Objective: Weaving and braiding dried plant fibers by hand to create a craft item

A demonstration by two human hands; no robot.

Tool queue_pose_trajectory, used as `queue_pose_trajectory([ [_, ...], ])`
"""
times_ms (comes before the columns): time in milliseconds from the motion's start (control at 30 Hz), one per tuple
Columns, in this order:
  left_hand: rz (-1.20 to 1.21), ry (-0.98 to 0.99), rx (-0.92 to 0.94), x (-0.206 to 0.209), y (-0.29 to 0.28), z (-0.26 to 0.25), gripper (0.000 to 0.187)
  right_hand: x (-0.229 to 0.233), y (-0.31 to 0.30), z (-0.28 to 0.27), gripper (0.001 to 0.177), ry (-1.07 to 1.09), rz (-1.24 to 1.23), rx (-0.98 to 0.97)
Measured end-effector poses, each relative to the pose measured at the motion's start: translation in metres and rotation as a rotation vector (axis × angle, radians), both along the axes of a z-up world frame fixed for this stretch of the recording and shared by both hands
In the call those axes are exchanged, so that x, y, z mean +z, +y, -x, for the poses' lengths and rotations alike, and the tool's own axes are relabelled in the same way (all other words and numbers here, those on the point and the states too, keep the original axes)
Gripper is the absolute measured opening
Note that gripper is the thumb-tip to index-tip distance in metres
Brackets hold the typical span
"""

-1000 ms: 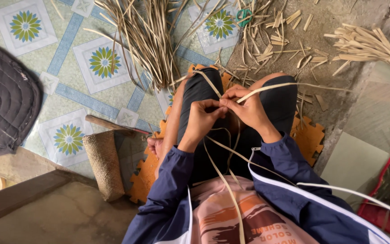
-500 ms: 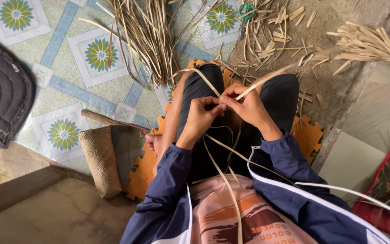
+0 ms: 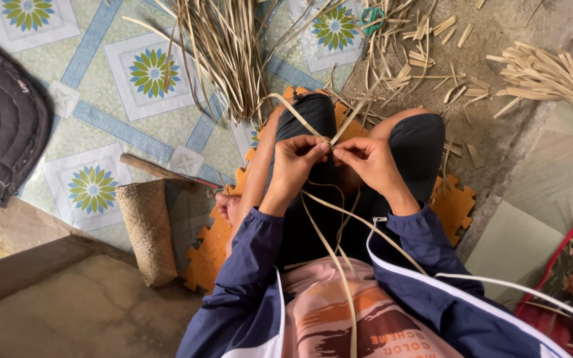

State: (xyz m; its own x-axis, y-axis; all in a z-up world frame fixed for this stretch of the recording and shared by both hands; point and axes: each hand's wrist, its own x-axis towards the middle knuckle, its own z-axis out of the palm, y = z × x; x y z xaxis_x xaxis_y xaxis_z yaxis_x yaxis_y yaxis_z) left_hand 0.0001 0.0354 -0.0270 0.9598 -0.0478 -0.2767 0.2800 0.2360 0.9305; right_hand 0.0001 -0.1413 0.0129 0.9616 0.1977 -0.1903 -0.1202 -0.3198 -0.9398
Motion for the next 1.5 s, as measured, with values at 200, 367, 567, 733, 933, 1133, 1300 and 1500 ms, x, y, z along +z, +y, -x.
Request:
queue_pose_trajectory([
  [200, -0.013, -0.154, 0.052, 0.051, 0.037, -0.029, 0.011, 0.000, -0.002, -0.003, 0.006, 0.061, -0.120, 0.017],
  [367, -0.116, -0.388, 0.116, 0.113, 0.124, -0.089, 0.007, 0.042, -0.038, -0.013, 0.018, 0.027, -0.089, 0.020],
  [567, 0.004, -0.549, 0.097, 0.194, 0.185, -0.085, 0.007, 0.045, -0.099, -0.014, 0.028, 0.069, 0.052, 0.078],
  [733, 0.092, -0.378, 0.018, 0.150, 0.141, -0.036, 0.012, 0.049, -0.115, -0.010, 0.026, 0.111, 0.393, 0.081],
  [933, 0.350, 0.156, 0.159, 0.009, 0.051, 0.000, 0.011, 0.083, -0.045, -0.007, 0.050, -0.432, 0.414, 0.156],
  [1133, 0.094, 0.140, 0.001, 0.084, 0.049, 0.004, 0.013, 0.039, 0.022, 0.005, 0.018, -0.264, 0.110, 0.049],
  [1300, 0.087, 0.082, 0.018, 0.055, 0.044, 0.004, 0.016, 0.009, 0.036, 0.005, 0.011, -0.090, -0.026, -0.078],
  [1500, 0.007, -0.017, 0.027, 0.027, 0.031, 0.006, 0.015, 0.020, 0.038, 0.007, 0.005, -0.028, -0.103, -0.074],
])
